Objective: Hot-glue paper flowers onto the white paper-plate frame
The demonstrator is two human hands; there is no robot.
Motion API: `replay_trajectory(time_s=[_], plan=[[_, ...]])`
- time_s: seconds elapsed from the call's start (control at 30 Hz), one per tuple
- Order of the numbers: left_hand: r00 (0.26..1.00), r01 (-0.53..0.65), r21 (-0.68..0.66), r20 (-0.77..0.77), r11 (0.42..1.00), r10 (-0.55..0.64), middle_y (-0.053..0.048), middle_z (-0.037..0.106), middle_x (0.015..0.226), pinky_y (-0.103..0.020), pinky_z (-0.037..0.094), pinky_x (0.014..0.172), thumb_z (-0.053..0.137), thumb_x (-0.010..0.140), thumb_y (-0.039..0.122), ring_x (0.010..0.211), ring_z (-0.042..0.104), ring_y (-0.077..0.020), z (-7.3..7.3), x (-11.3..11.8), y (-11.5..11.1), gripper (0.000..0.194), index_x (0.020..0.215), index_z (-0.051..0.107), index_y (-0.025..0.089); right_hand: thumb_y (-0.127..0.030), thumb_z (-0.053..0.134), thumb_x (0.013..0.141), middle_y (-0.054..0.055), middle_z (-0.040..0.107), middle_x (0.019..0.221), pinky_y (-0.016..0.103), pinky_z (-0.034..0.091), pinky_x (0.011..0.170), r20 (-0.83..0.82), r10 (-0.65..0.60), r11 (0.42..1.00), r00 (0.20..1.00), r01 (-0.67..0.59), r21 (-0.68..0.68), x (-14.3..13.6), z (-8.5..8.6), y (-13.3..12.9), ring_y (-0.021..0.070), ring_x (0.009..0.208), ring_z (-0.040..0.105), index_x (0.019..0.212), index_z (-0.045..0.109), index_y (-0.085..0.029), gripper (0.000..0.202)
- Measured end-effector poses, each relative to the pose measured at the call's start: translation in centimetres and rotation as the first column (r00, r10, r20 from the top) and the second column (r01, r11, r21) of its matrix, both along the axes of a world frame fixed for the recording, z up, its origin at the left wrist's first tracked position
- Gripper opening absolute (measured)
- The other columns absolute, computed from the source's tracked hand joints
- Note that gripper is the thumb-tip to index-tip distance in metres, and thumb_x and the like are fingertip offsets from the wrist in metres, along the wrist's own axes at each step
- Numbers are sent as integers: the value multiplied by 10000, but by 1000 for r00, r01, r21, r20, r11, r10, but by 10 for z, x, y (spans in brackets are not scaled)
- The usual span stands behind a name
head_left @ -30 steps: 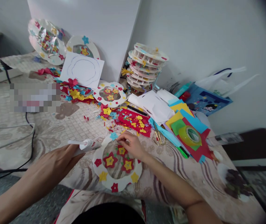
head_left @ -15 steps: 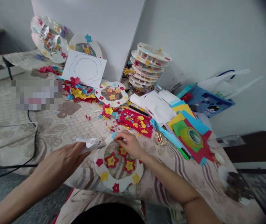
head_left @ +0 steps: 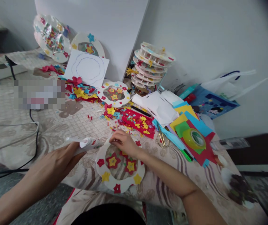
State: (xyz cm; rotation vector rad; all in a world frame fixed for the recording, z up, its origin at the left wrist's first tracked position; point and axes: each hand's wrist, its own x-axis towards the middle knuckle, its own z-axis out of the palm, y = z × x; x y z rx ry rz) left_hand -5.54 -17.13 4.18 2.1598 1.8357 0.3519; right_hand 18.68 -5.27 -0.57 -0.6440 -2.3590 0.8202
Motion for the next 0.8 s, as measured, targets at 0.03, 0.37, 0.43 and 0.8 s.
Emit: replay_trajectory(time_s=[0.03,0.37,0.43,0.8], plan=[[1000,-4,17,6,1000,4,-5,622,592,-310,357,460,239,864,521,512,625,-204,-3,-4,-1,343,786,436,251,-141,582,853,35,599,851,279,443,822,15,16,1000,1000,-16,16,-2,-2,1,148,873,547,818,615,-178,61],[983,-170,110,87,979,161,28,577,583,-289,381,469,354,827,558,496,593,-187,-17,-36,-8,312,866,443,262,-172,494,910,45,599,839,282,433,825,118,144,965,983,-166,204,-14,-6,6,151,846,510,841,624,-163,148],[974,-207,88,110,974,197,15,594,600,-294,394,481,351,807,575,514,602,-192,-15,-37,-5,341,870,459,258,-186,484,918,50,603,845,281,436,819,151,160,956,976,-191,222,-15,-6,6,154,847,510,845,629,-160,165],[951,-277,47,159,960,267,10,567,598,-286,400,494,363,778,595,515,586,-184,-11,-43,2,364,834,455,247,-138,442,923,86,623,925,277,462,818,222,185,896,957,-257,361,-4,-4,3,170,900,503,932,650,-129,208]])
